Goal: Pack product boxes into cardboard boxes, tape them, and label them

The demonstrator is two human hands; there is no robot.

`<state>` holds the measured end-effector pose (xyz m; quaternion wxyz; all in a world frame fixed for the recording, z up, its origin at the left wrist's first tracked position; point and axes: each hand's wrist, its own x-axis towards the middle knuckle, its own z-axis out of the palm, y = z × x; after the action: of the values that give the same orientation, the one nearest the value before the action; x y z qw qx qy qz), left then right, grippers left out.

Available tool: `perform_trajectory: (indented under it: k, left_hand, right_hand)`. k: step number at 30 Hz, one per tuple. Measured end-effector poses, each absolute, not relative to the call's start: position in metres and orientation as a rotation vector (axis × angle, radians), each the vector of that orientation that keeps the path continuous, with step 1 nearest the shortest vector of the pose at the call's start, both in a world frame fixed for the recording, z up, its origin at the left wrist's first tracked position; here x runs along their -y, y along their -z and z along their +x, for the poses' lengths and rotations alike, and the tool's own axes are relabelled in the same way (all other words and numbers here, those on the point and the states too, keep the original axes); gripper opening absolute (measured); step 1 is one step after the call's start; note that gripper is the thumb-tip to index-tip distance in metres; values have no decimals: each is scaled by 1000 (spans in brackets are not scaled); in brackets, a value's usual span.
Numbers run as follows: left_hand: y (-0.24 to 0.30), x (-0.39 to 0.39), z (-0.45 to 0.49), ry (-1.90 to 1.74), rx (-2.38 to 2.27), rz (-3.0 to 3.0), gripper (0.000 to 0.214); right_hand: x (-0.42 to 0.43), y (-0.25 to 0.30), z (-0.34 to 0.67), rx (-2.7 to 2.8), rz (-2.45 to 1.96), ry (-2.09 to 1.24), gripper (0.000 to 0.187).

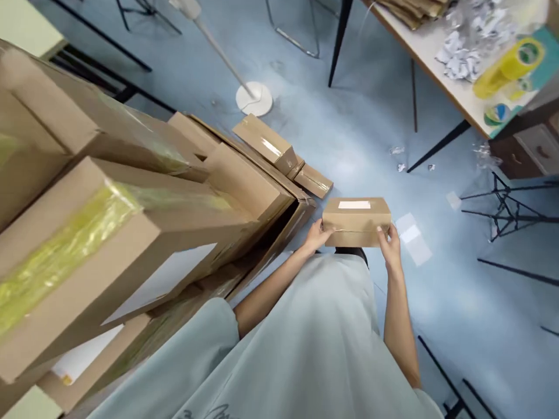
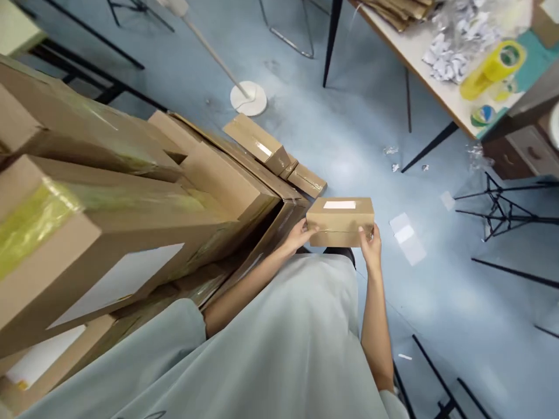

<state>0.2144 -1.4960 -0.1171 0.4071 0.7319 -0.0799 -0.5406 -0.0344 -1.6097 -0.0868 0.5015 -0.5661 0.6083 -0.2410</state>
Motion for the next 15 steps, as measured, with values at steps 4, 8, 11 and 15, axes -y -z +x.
perform_trajectory:
  k: [4, 8, 11, 15]
  left_hand:
    - [121, 1549, 213, 1266, -250, 1695, 49]
    - [124, 1595, 207, 1115, -745, 1326, 34]
    - [133, 1626, 213, 1050, -1041, 1074, 22]
    - [160, 1660, 231, 955, -1194, 935, 22]
  right_hand:
    - [1738, 98, 31, -1261, -1678, 366, 82]
    - [1831, 109, 132, -988, -2100, 78, 84]
    - [1864, 116, 221, -747, -2294, -140, 79]
    - [1868, 135, 322, -404, -2426, -389, 65]
